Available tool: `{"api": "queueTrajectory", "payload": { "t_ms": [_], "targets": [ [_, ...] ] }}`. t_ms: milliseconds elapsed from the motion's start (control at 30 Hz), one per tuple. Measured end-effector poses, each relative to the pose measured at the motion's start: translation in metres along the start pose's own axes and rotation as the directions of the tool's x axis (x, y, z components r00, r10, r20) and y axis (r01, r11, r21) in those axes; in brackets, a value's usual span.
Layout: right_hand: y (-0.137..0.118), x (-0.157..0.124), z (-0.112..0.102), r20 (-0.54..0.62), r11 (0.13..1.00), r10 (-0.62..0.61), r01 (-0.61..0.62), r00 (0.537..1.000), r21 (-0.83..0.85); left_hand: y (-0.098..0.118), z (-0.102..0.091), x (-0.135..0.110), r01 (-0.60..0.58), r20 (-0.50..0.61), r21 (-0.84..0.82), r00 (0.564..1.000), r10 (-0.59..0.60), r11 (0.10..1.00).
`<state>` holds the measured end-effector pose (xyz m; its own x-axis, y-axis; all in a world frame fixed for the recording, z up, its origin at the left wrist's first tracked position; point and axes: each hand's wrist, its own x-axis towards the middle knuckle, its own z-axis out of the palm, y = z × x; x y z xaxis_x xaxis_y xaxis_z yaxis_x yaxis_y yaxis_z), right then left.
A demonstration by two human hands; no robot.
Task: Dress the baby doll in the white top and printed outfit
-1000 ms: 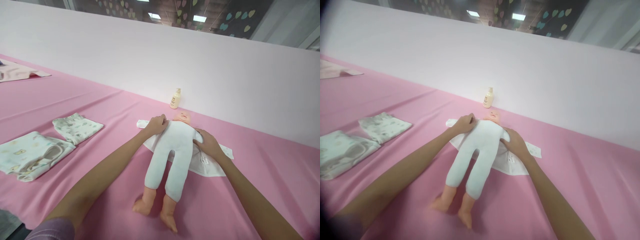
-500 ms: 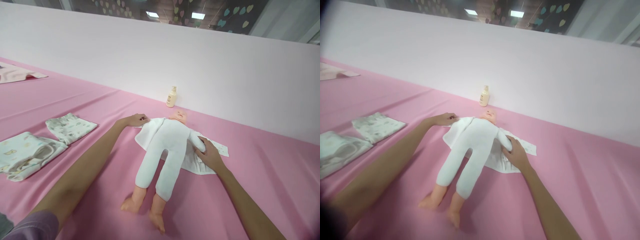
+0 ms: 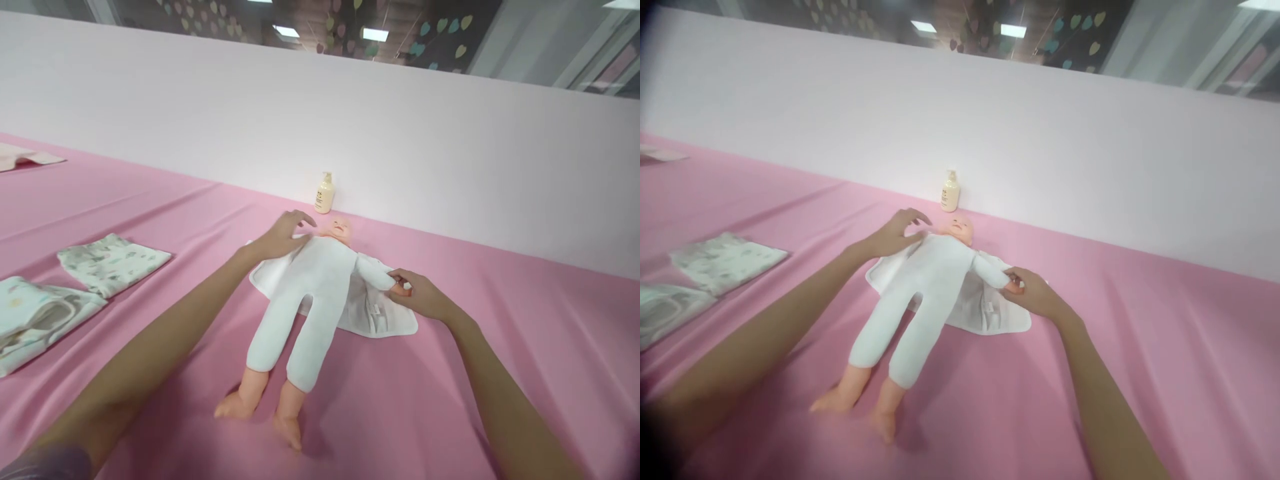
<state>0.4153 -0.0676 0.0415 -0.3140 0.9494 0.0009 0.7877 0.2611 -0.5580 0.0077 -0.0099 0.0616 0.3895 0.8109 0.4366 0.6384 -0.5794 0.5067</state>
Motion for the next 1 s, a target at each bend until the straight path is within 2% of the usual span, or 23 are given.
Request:
{"api": "queueTrajectory", "payload": {
  "t_ms": [67,133,200,300,400,500,567,633,700,767,900,1000],
  "targets": [
    [-0.008,-0.002,-0.007,-0.076,0.999,0.002,0.001,0.997,0.035,0.037,0.027,0.016,-0.158,0.111,0.018,0.982,0.155,0.987],
    [-0.019,-0.002,-0.010,-0.174,0.998,-0.002,0.014,0.985,0.067,0.069,0.057,0.033,-0.277,0.266,0.032,0.929,0.259,0.960],
    [-0.028,-0.002,-0.012,-0.251,0.994,0.004,0.023,0.968,0.105,0.090,0.084,0.049,-0.323,0.385,0.052,0.880,0.279,0.945],
    [-0.028,-0.001,-0.015,-0.292,0.978,-0.005,0.065,0.956,0.196,0.102,0.106,0.061,-0.279,0.428,0.055,0.874,0.230,0.959],
    [-0.014,0.000,-0.012,-0.226,0.920,0.006,0.083,0.974,0.383,0.097,0.109,0.060,-0.239,0.328,-0.007,0.917,0.228,0.971],
    [-0.001,0.002,0.010,-0.173,0.894,0.106,-0.018,0.979,0.447,0.092,0.104,0.053,-0.245,0.206,-0.081,0.944,0.256,0.966],
    [0.002,0.004,0.034,-0.214,0.933,0.152,-0.069,0.965,0.354,0.092,0.103,0.051,-0.227,0.171,-0.103,0.955,0.243,0.968],
    [0.000,0.007,0.057,-0.259,0.977,0.129,-0.079,0.957,0.196,0.094,0.102,0.050,-0.198,0.172,-0.093,0.962,0.212,0.976],
    [-0.004,0.014,0.071,-0.309,0.997,0.082,-0.076,0.947,0.033,0.098,0.102,0.050,-0.163,0.192,-0.086,0.965,0.177,0.983],
    [-0.008,0.024,0.074,-0.333,0.991,0.064,-0.099,0.941,-0.089,0.101,0.100,0.051,-0.132,0.202,-0.095,0.968,0.149,0.987],
    [-0.015,0.046,0.064,-0.236,0.950,0.149,-0.206,0.960,-0.237,0.102,0.098,0.051,-0.108,0.162,-0.123,0.978,0.128,0.986],
    [-0.020,0.055,0.065,-0.224,0.918,0.171,-0.238,0.959,-0.317,0.099,0.100,0.052,-0.096,0.152,-0.174,0.981,0.123,0.980]
  ]
}}
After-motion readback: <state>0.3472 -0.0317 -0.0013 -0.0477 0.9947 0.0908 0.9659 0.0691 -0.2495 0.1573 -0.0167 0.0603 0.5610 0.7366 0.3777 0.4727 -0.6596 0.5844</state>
